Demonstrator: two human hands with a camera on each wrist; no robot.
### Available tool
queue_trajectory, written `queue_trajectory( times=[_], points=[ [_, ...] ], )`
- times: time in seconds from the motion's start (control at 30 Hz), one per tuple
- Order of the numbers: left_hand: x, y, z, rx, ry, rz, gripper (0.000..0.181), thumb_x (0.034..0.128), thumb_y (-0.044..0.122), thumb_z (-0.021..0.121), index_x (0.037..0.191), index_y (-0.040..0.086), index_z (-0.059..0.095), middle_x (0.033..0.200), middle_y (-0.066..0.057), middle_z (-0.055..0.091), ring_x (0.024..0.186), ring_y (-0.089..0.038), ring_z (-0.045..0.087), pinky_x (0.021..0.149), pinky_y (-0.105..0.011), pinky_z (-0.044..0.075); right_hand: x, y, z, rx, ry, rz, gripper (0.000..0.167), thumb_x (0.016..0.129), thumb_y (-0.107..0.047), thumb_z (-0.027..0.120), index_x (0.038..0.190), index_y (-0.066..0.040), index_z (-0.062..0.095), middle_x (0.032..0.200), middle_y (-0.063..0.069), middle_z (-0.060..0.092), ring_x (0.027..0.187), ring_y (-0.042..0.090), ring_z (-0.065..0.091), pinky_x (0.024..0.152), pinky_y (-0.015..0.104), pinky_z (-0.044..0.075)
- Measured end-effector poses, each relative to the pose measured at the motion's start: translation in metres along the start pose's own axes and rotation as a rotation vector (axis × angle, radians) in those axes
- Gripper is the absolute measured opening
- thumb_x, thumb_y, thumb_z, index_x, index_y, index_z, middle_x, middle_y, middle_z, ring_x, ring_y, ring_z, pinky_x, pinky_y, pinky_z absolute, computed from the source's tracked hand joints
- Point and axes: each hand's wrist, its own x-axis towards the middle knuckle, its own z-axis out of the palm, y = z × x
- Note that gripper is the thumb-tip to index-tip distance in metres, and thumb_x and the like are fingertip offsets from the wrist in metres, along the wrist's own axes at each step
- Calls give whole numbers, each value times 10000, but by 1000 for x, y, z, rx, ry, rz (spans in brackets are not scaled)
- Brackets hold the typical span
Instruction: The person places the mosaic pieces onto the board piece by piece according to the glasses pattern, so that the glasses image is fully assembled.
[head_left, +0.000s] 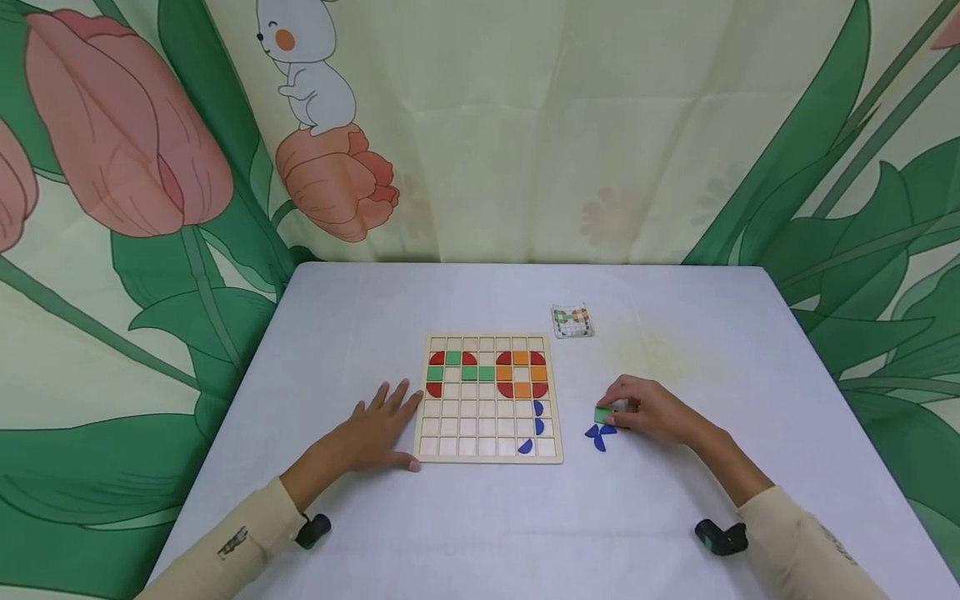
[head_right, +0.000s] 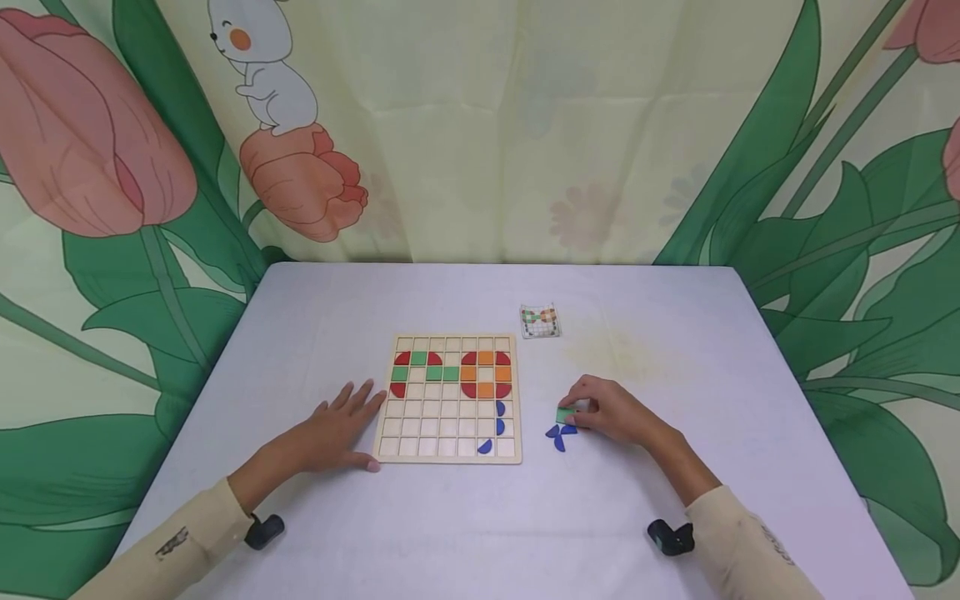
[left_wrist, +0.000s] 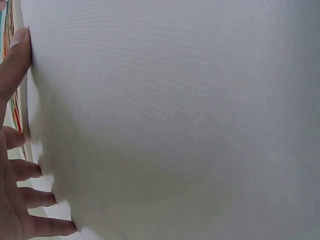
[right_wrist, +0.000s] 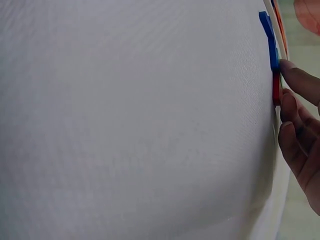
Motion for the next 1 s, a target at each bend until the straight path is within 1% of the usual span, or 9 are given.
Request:
queue_trajectory(
  times=[0.2, 0.33, 0.43, 0.67, 0.87, 1.0],
  points=[
    [0, -1, 2, 1, 9, 4, 1106, 756, 636, 777, 1601, 143, 261, 1667, -194, 180, 1506, -508, 168, 1066, -735, 320, 2, -2, 0, -33, -32, 27, 285, 872, -107, 775, 1154, -147, 768, 1050, -42, 651, 818, 100, 543, 684, 203, 493],
    [1, -2, 3, -6, 11, 8, 1108, 756, 639, 775, 1602, 147, 257, 1669, -192, 174, 1509, -507, 160, 1065, -739, 317, 3, -3, -1, -47, -53, 30, 290, 868, -114, 782, 1156, -139, 768, 1048, -38, 644, 810, 109, 543, 689, 199, 500],
    [0, -2, 3, -8, 12, 11, 1104, 761, 636, 774, 1602, 141, 257, 1668, -196, 174, 1508, -509, 160, 1064, -741, 315, 3, -4, -1, -36, -63, 45, 289, 870, -118, 781, 1157, -142, 752, 1041, -48, 656, 791, 116, 541, 675, 204, 489],
    [0, -3, 3, -8, 12, 13, 1101, 761, 639, 771, 1600, 142, 262, 1666, -196, 187, 1505, -510, 172, 1066, -739, 316, 4, -11, -1, 0, -102, 83, 226, 900, -116, 745, 1115, -149, 688, 925, -34, 631, 751, 143, 536, 637, 214, 464],
    [0, -4, 3, -9, 15, 13, 1105, 756, 647, 769, 1599, 140, 266, 1666, -195, 187, 1505, -509, 172, 1064, -741, 316, 7, -18, 3, -2, -94, 102, 239, 915, -129, 729, 1150, -138, 683, 907, -30, 635, 765, 148, 556, 648, 212, 495],
    [1, -4, 2, -9, 6, 9, 1106, 758, 649, 768, 1602, 148, 258, 1671, -187, 174, 1509, -506, 163, 1068, -737, 315, 11, -24, 4, 7, -82, 110, 234, 929, -135, 710, 1162, -142, 695, 872, -31, 627, 728, 143, 574, 627, 219, 507]
  ],
)
